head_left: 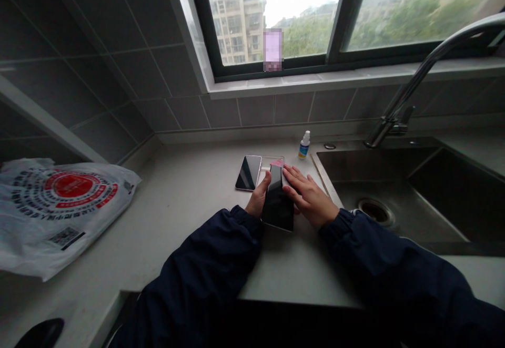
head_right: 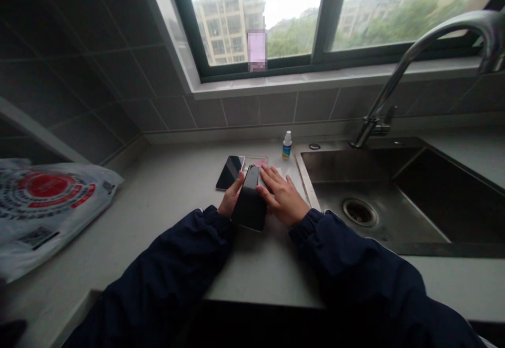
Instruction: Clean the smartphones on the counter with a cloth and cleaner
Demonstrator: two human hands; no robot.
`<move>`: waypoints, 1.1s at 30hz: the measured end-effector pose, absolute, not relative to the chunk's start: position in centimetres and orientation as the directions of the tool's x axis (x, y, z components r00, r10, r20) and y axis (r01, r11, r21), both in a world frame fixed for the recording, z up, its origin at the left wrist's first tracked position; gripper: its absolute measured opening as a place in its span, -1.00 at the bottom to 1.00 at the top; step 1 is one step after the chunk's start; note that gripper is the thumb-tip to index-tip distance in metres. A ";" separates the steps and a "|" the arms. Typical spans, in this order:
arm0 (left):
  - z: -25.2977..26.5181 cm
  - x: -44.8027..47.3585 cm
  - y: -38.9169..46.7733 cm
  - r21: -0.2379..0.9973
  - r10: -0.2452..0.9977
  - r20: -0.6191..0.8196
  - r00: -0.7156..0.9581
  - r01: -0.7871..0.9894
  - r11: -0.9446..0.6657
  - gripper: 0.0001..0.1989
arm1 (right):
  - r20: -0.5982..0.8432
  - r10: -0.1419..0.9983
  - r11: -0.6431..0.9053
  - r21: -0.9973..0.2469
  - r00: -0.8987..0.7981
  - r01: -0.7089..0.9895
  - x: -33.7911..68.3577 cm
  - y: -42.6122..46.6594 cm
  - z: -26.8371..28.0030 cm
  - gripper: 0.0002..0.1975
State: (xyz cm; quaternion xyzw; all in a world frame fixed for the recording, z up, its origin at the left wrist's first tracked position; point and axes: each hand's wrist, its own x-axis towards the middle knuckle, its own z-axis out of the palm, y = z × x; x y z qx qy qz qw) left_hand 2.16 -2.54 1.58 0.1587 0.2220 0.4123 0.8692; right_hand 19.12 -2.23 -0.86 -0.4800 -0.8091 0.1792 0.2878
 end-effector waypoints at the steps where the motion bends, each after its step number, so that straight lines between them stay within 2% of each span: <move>1: 1.6 2.1 -2.5 0.468 0.788 -0.268 0.555 -0.639 0.610 -0.41 | 0.298 0.881 0.474 -0.565 -0.368 0.676 19.1 -2.2 -0.8 -0.38; 6: 1.1 2.0 -2.5 0.488 0.761 -0.301 0.574 -0.593 0.640 -0.41 | 0.332 0.871 0.491 -0.561 -0.362 0.667 19.2 -2.3 -0.8 -0.42; 11: 0.5 1.8 -2.7 0.535 0.692 -0.335 0.640 -0.476 0.698 -0.40 | 0.360 0.860 0.510 -0.577 -0.362 0.638 19.4 -2.2 -0.6 -0.41; 15: 0.2 1.5 -2.8 0.614 0.650 -0.283 0.706 -0.387 0.688 -0.36 | 0.462 0.822 0.568 -0.626 -0.332 0.535 19.4 -2.2 -0.4 -0.42; 21: 0.5 1.3 -3.2 0.731 0.671 -0.376 0.639 -0.240 0.639 -0.33 | 0.494 0.827 0.563 -0.716 -0.270 0.413 19.5 -2.4 -0.1 -0.46; 26: 1.1 1.4 -3.4 0.706 0.680 -0.360 0.639 -0.290 0.646 -0.35 | 0.497 0.826 0.563 -0.725 -0.266 0.397 19.4 -2.3 0.0 -0.49; 30: 1.2 1.3 -3.1 0.667 0.688 -0.341 0.641 -0.351 0.657 -0.30 | 0.492 0.850 0.521 -0.738 -0.188 0.429 19.5 -2.2 0.0 -0.51; 33: 0.9 1.0 -2.6 0.660 0.702 -0.271 0.659 -0.403 0.634 -0.31 | 0.466 0.876 0.471 -0.776 -0.123 0.419 19.5 -2.0 -0.2 -0.52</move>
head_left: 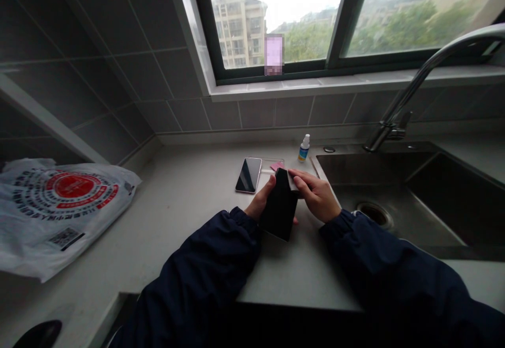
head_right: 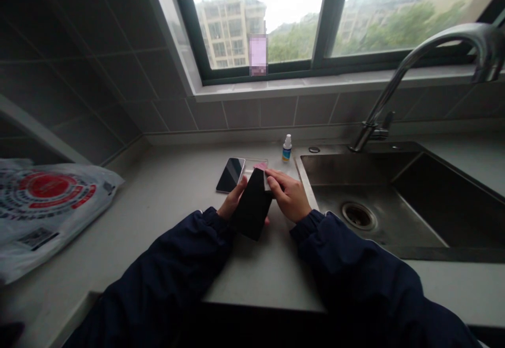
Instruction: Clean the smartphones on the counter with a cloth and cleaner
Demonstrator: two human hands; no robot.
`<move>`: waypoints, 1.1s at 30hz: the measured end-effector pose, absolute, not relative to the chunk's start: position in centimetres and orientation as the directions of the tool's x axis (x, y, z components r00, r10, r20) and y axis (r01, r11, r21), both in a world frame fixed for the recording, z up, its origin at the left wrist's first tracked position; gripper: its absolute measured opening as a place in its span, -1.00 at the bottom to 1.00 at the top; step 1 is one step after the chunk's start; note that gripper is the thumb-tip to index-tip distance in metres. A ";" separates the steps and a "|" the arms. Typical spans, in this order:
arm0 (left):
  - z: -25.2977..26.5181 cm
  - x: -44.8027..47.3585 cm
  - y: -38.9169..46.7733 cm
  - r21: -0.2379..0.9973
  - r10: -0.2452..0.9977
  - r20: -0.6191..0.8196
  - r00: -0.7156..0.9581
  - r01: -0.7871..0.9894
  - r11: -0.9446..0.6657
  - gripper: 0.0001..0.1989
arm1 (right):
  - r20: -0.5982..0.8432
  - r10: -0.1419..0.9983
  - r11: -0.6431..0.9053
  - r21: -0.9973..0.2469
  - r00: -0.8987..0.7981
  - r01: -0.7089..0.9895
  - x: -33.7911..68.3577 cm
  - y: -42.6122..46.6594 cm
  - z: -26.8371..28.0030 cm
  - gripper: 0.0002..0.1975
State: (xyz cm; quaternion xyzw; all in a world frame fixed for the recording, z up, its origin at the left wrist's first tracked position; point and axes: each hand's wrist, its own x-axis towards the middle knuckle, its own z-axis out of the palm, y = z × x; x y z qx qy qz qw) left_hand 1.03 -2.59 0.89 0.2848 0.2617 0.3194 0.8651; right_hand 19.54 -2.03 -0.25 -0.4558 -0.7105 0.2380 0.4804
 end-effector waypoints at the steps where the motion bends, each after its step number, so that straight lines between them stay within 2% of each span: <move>1: 0.7 0.9 -2.4 0.660 0.699 -0.230 0.677 -0.420 0.623 -0.30 | 0.449 0.888 0.447 -0.799 -0.096 0.401 19.6 -2.0 -0.4 -0.52; 5: -0.3 0.5 -1.4 0.668 0.665 -0.064 0.744 -0.463 0.582 -0.23 | 0.356 0.935 0.346 -0.904 -0.008 0.250 19.5 -1.8 -0.7 -0.48; 11: 0.2 0.3 -1.4 0.677 0.649 -0.035 0.760 -0.460 0.575 -0.19 | 0.272 0.962 0.270 -0.961 0.030 0.063 19.3 -1.9 0.2 -0.46; 15: 1.1 0.2 -2.0 0.667 0.617 -0.071 0.784 -0.422 0.613 -0.21 | 0.264 0.964 0.265 -0.964 -0.014 0.039 19.6 -2.0 0.5 -0.49; 18: 0.9 0.1 -2.2 0.684 0.531 -0.064 0.845 -0.350 0.640 -0.20 | 0.246 0.967 0.248 -0.968 -0.073 0.024 19.8 -2.0 0.6 -0.49; 22: 0.2 -0.2 -2.2 0.704 0.456 -0.063 0.888 -0.284 0.651 -0.19 | 0.280 0.950 0.293 -0.952 -0.140 0.085 19.8 -2.2 0.9 -0.49; 25: 0.1 -0.1 -2.3 0.693 0.471 -0.155 0.868 -0.244 0.678 -0.21 | 0.337 0.931 0.362 -0.905 -0.141 0.225 19.7 -2.3 0.9 -0.52; 29: 0.1 0.6 -2.4 0.641 0.567 -0.264 0.780 -0.298 0.708 -0.20 | 0.519 0.826 0.559 -0.705 -0.218 0.437 19.5 -2.2 0.2 -0.59; 33: -0.4 1.3 -2.0 0.551 0.641 -0.255 0.724 -0.435 0.712 -0.14 | 0.599 0.721 0.689 -0.564 -0.349 0.456 19.2 -2.3 -0.1 -0.64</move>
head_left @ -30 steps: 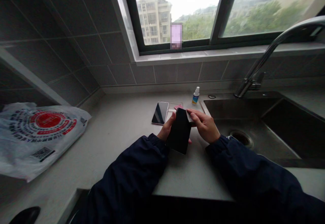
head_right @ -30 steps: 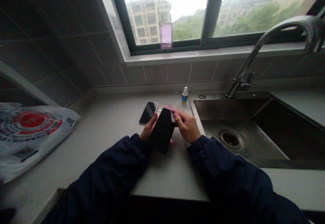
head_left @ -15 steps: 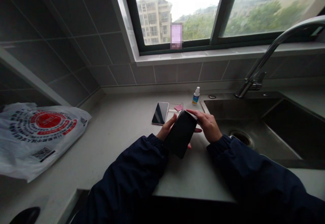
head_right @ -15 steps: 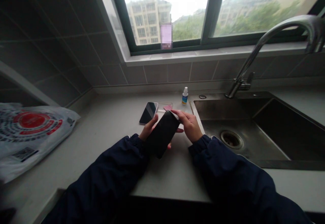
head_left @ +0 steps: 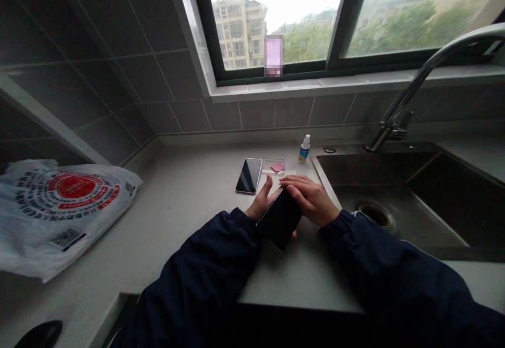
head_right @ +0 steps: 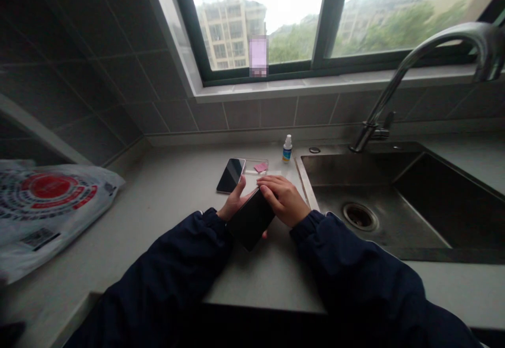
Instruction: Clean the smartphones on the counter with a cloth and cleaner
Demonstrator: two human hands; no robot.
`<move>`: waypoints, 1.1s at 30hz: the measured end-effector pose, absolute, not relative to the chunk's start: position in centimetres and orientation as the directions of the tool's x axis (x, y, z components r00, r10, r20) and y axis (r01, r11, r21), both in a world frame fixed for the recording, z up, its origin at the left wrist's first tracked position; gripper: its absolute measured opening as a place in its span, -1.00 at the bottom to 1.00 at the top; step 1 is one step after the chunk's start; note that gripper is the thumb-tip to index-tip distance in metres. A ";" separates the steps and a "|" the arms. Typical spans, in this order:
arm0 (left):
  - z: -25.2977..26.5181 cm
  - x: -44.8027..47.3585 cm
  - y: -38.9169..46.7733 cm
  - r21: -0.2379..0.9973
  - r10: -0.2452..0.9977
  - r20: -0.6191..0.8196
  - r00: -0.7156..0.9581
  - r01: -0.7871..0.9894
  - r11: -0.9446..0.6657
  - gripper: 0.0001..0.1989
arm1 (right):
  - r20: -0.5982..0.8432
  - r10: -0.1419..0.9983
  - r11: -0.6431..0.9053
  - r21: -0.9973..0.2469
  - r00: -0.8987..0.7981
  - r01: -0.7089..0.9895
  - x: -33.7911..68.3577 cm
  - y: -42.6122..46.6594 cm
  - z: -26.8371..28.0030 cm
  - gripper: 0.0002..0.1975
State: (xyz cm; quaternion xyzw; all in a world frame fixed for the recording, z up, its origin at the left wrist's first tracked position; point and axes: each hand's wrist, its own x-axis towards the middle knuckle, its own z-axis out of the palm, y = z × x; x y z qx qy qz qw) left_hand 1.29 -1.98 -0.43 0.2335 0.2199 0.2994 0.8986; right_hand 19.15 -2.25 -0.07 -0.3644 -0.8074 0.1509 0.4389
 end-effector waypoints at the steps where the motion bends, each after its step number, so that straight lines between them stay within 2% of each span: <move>1: -0.6 1.4 -1.9 0.537 0.664 -0.247 0.705 -0.471 0.700 -0.14 | 0.608 0.697 0.714 -0.539 -0.380 0.447 19.1 -2.4 0.0 -0.66; 8: -1.1 1.2 -1.2 0.423 0.628 -0.228 0.744 -0.506 0.752 -0.03 | 0.564 0.636 0.771 -0.481 -0.527 0.417 18.6 -3.4 0.2 -0.69; 13: -1.3 1.4 -1.0 0.415 0.729 -0.187 0.659 -0.620 0.666 -0.11 | 0.572 0.597 0.800 -0.483 -0.563 0.357 18.3 -4.0 0.3 -0.66; 19: -0.8 1.9 -1.2 0.451 0.800 -0.259 0.542 -0.664 0.596 -0.06 | 0.556 0.580 0.802 -0.520 -0.595 0.294 17.8 -4.8 0.6 -0.59; 25: -0.5 1.4 -1.2 0.412 0.728 -0.381 0.570 -0.600 0.686 0.02 | 0.572 0.548 0.813 -0.535 -0.611 0.229 17.7 -5.2 1.0 -0.56; 29: -1.3 1.0 -0.9 0.419 0.696 -0.351 0.626 -0.560 0.715 0.06 | 0.596 0.520 0.821 -0.547 -0.612 0.164 17.5 -5.6 1.3 -0.57; 33: -2.6 0.8 -0.1 0.445 0.591 -0.350 0.726 -0.426 0.788 0.21 | 0.581 0.494 0.822 -0.555 -0.647 0.129 17.4 -6.2 1.4 -0.56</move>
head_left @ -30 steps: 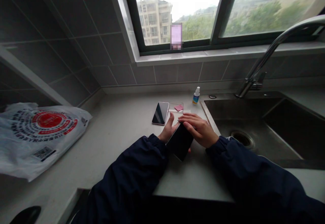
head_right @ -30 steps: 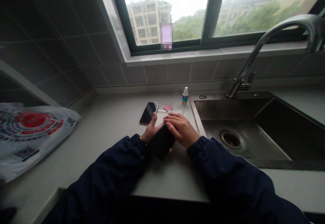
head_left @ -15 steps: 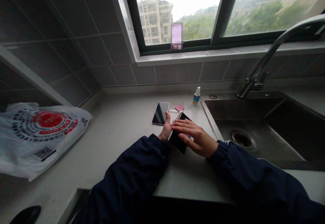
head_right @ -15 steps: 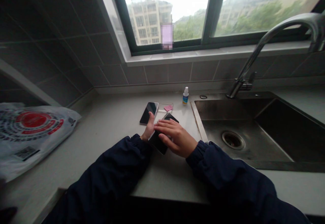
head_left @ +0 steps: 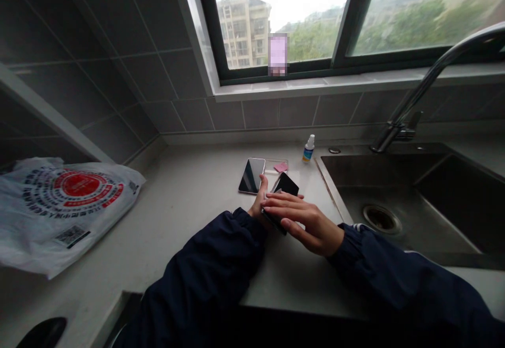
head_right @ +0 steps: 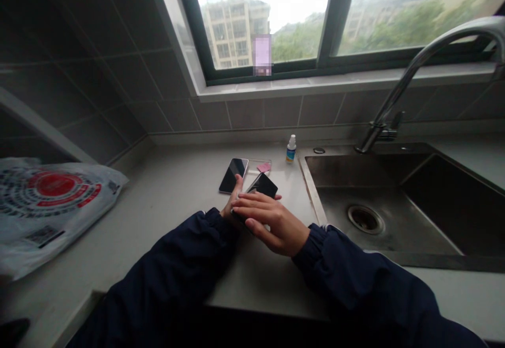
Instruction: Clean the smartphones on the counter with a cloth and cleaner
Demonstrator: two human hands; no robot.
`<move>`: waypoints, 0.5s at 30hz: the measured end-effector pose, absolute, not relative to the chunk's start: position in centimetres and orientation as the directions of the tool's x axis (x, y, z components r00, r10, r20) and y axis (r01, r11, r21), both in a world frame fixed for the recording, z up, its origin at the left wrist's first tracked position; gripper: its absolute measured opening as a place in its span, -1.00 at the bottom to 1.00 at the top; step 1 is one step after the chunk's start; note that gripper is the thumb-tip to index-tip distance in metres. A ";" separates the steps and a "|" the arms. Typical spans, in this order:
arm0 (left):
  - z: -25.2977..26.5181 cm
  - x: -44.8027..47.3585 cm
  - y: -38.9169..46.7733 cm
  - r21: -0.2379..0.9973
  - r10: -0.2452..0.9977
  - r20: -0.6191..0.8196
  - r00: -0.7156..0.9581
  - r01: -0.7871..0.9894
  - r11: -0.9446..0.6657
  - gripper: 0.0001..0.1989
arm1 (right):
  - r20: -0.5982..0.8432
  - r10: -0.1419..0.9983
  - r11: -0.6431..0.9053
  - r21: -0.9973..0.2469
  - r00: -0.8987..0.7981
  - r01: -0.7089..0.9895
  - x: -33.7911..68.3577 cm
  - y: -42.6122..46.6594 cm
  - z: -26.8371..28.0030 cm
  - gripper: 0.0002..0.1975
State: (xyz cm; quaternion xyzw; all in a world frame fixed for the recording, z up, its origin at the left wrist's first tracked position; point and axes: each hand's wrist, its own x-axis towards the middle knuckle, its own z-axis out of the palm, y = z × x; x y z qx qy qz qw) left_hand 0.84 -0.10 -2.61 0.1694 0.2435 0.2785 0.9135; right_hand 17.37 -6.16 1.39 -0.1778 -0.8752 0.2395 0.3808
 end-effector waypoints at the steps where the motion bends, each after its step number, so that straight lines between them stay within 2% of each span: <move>1: -2.9 0.9 0.1 0.458 0.601 -0.348 0.720 -0.428 0.779 0.20 | 0.579 0.487 0.823 -0.555 -0.654 0.121 17.3 -6.3 1.4 -0.56; 4: -3.4 1.0 0.6 0.494 0.631 -0.335 0.700 -0.440 0.750 0.14 | 0.562 0.473 0.816 -0.569 -0.679 0.098 17.2 -6.7 1.6 -0.56; 9: -2.9 1.0 0.6 0.526 0.663 -0.292 0.690 -0.463 0.714 0.17 | 0.533 0.455 0.800 -0.596 -0.713 0.066 17.1 -7.0 1.9 -0.55; 13: -2.7 1.0 0.4 0.498 0.621 -0.347 0.703 -0.423 0.757 0.21 | 0.545 0.494 0.806 -0.580 -0.677 0.121 17.2 -6.5 1.3 -0.54; 15: -3.0 1.0 0.3 0.464 0.614 -0.315 0.724 -0.447 0.765 0.21 | 0.553 0.515 0.812 -0.559 -0.655 0.166 17.3 -6.1 1.0 -0.56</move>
